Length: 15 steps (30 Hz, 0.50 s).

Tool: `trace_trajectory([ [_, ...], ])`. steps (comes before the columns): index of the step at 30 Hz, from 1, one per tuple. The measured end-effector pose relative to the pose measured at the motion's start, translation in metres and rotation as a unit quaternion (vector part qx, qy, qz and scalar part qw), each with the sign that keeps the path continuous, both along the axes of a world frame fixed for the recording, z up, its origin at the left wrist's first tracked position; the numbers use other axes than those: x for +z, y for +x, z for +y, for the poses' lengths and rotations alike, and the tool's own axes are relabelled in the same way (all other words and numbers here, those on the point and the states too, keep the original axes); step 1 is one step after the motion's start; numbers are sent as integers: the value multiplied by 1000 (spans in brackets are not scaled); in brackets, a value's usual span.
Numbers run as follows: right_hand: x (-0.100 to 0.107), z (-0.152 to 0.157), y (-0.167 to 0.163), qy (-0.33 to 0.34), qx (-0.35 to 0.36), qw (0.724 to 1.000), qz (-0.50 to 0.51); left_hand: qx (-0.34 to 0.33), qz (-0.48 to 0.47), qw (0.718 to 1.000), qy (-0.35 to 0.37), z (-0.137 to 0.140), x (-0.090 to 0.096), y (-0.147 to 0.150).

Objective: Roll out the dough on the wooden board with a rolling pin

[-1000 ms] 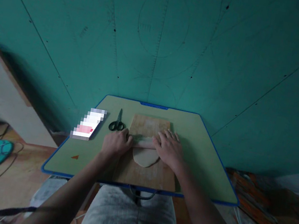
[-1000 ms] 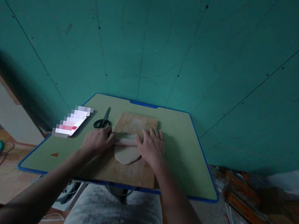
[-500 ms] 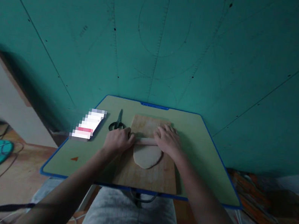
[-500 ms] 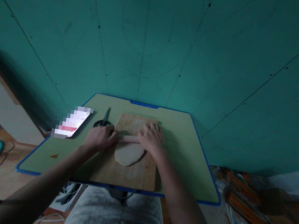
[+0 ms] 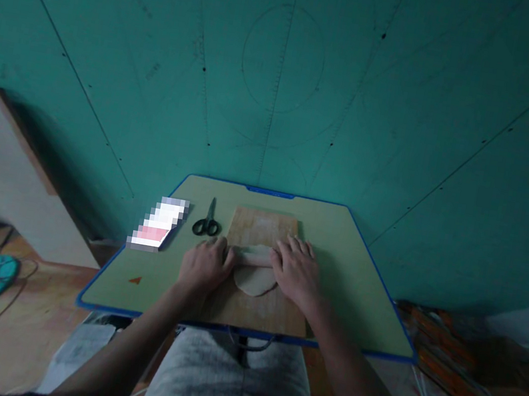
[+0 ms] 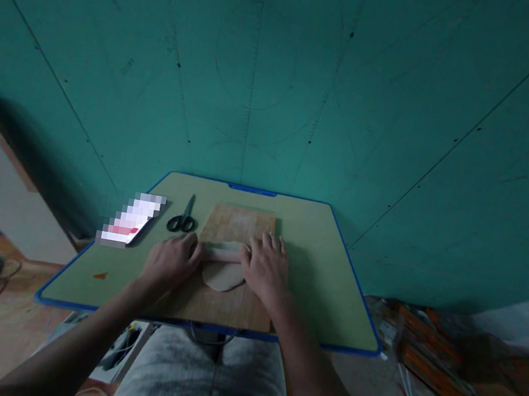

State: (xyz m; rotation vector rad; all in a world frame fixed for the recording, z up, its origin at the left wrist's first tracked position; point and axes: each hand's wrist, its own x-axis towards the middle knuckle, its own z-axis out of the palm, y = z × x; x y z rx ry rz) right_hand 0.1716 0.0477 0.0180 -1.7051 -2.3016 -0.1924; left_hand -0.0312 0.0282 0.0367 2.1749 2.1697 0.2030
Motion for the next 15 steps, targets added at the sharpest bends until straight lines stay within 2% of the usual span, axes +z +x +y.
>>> trace_trajectory([
  [10,-12,-41,8,32,29,999,19,-54,-18,997,45,-23,-13,-9],
  [15,-13,-54,9,43,39,998,34,-73,-63,995,27,-25,-17,-19],
])
